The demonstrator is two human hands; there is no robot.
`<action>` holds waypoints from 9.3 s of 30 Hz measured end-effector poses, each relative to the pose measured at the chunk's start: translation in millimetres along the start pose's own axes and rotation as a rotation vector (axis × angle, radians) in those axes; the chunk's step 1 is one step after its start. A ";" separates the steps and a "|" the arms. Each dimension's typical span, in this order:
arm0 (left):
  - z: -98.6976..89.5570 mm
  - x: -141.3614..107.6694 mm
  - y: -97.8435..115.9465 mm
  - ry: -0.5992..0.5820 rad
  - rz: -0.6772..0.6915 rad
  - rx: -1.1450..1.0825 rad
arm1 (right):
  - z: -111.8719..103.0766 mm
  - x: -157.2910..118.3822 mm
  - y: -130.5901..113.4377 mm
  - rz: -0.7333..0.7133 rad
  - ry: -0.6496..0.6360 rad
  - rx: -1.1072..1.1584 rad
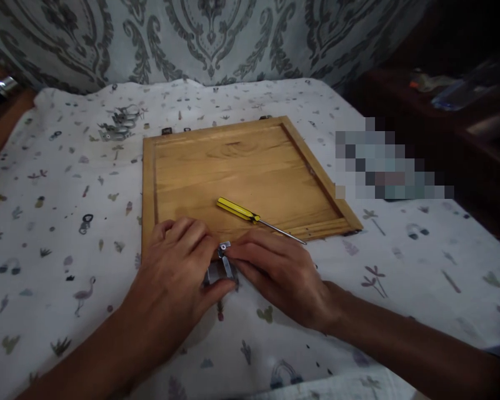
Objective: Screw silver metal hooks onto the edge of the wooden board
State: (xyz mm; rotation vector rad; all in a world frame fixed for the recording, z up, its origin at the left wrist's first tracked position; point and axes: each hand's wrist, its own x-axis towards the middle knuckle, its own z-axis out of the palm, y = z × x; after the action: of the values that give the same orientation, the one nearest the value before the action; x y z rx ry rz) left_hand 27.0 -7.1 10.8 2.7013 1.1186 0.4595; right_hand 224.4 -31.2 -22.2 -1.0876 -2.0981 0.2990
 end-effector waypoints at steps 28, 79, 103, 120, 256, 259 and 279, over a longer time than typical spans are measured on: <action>-0.3 0.5 1.1 0.013 0.002 0.004 | -15.4 0.9 0.6 0.116 0.084 0.241; -7.9 -4.0 -6.7 -0.081 -0.005 0.056 | -40.0 22.7 4.2 0.352 0.314 0.579; -7.8 -1.8 -7.3 -0.057 0.002 0.062 | -40.9 20.7 -0.9 0.306 0.258 0.655; -4.1 -2.0 -6.7 0.004 0.054 0.090 | -46.1 53.2 -6.5 0.041 0.069 0.412; -2.6 -0.3 -5.6 0.007 0.035 0.000 | -36.5 47.1 -5.3 0.288 0.060 0.920; -3.3 0.5 -5.4 0.003 0.043 -0.004 | -39.8 46.6 -8.1 0.261 0.016 0.941; -0.5 -0.5 -5.1 0.038 0.043 0.016 | -40.8 47.7 -8.7 0.326 0.121 0.954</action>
State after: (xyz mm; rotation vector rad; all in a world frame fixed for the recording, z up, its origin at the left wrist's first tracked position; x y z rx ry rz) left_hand 23.2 -3.8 9.7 2.7462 1.0800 0.5130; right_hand 230.5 -4.4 34.9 -0.7955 -1.3604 1.2064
